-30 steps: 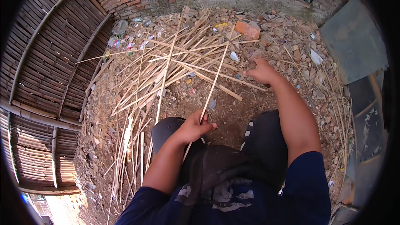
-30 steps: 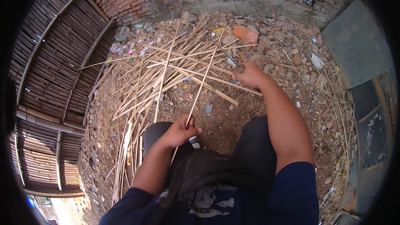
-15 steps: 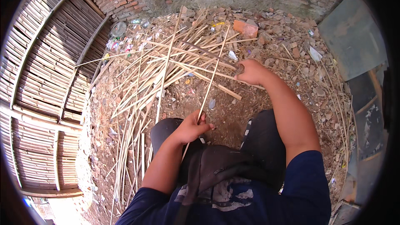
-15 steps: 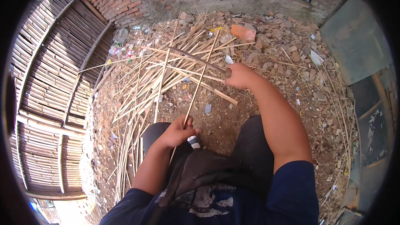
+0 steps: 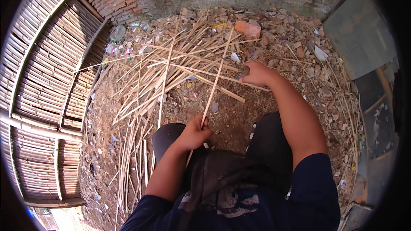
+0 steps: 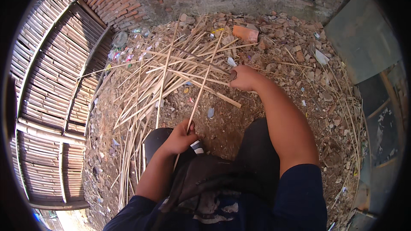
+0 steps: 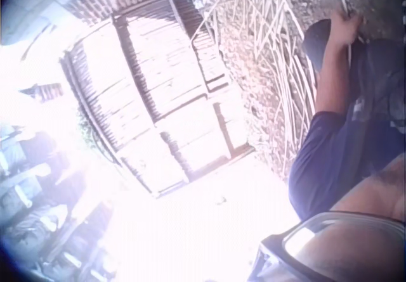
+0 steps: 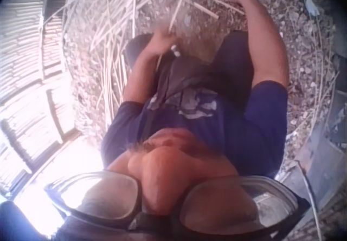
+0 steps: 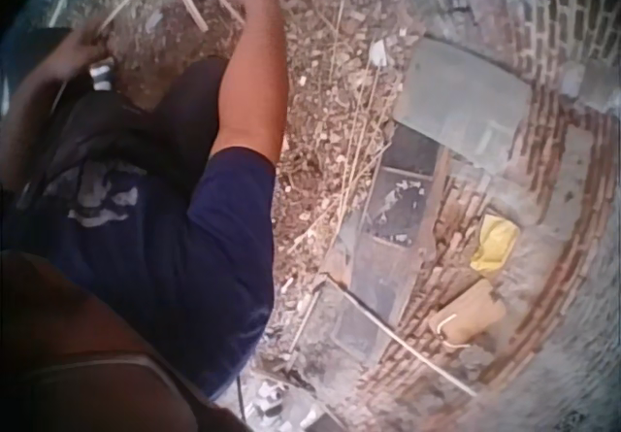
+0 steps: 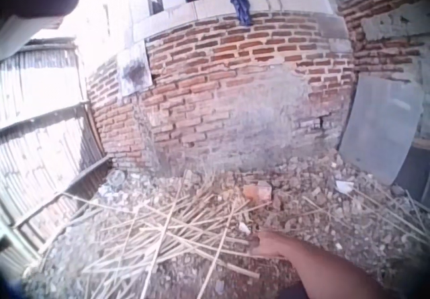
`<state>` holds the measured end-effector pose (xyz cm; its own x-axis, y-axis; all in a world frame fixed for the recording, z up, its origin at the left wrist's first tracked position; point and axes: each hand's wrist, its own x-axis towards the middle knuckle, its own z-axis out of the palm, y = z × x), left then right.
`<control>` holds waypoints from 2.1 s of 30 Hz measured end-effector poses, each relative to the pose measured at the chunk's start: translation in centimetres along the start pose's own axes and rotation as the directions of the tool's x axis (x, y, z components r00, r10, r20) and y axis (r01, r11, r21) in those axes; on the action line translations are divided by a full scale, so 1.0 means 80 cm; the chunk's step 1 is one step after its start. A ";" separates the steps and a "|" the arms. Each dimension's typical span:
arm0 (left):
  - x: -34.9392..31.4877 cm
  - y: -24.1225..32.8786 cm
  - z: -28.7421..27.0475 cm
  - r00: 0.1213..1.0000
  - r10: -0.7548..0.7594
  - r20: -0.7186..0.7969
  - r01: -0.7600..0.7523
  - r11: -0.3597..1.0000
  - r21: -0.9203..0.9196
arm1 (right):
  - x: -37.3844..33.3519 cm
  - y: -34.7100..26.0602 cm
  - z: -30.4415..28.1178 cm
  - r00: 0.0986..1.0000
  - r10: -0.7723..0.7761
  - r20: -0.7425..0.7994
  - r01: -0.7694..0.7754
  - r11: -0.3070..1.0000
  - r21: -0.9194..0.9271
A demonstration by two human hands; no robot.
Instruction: The person shaves and trims long bamboo strips using a knife while sitting on a ground covered in debris.
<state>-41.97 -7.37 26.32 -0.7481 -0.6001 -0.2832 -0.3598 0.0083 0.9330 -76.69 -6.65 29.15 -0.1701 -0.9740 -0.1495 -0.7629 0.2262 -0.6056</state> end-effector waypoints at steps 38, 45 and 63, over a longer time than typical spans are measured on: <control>-0.012 0.031 0.015 0.995 0.001 -0.104 0.023 0.973 0.232 | -0.010 -0.044 0.019 0.940 -0.149 0.306 0.195 0.972 -0.128; -0.011 0.027 0.013 0.992 -0.009 -0.127 0.035 0.979 0.200 | -0.015 -0.053 0.016 0.970 -0.134 0.202 0.173 0.966 -0.192; -0.014 0.028 0.011 0.994 0.002 -0.110 0.013 0.991 0.137 | -0.020 -0.077 0.021 0.908 -0.191 0.373 0.257 0.957 -0.134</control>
<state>-42.40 -5.97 28.53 -0.6828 -0.6848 -0.2547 -0.4423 0.1099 0.8901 -70.66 -6.47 31.80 0.2242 -0.9234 -0.3116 -0.8575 -0.0350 -0.5133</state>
